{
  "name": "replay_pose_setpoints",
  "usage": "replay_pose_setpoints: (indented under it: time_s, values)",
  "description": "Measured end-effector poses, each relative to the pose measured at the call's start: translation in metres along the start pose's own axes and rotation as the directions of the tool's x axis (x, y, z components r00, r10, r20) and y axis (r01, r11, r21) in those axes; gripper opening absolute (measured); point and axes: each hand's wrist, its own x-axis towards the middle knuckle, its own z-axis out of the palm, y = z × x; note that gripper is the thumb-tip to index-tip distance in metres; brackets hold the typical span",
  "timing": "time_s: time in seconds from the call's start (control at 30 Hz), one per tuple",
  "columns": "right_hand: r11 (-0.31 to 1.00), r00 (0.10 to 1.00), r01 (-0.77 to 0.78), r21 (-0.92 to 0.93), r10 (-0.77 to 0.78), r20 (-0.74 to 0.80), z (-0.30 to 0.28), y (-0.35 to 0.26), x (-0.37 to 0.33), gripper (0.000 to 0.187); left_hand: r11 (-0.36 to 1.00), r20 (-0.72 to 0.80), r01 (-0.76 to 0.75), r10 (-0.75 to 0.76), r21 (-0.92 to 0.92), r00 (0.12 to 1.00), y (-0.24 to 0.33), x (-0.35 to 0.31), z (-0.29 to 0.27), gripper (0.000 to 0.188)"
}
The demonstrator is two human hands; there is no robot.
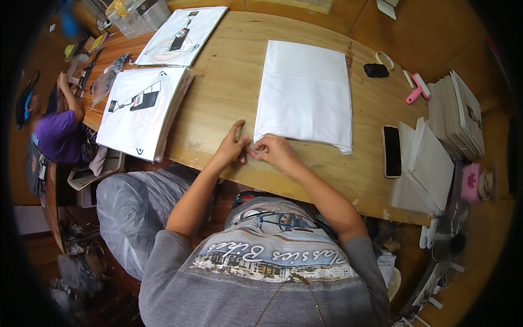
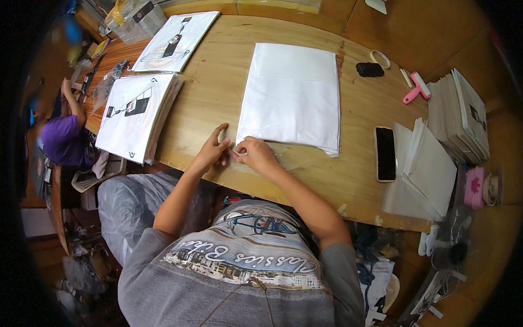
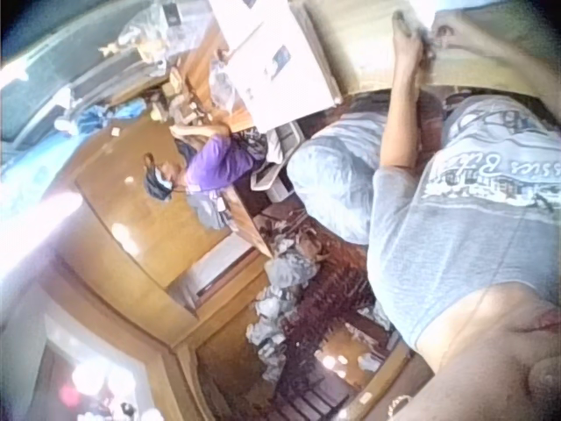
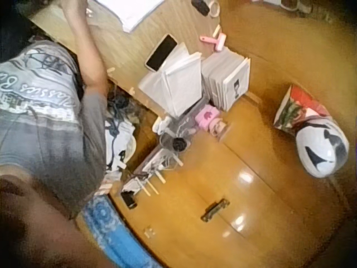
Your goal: The person folds a white t-shirt on a wooden table, places a cardboard insert inside, and wraps it in a clear plastic bag. They then tie the packaged shirt with a blue string and place it on a stack. The process is repeated with another t-shirt.
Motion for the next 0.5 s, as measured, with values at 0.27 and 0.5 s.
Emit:
replay_pose_setpoints:
  time_s: [0.27,0.5]
  values:
    - [0.979,0.993,0.082,-0.184,-0.095,-0.063,0.022,-0.001,-0.005,0.017,0.993,-0.079,-0.030,0.039,0.115,0.996,-0.009,-0.004,0.003,0.056]
    - [0.964,0.989,0.080,-0.252,-0.109,-0.100,0.015,-0.001,-0.021,0.014,0.929,-0.151,-0.164,0.224,0.332,0.963,-0.019,-0.001,0.011,0.052]
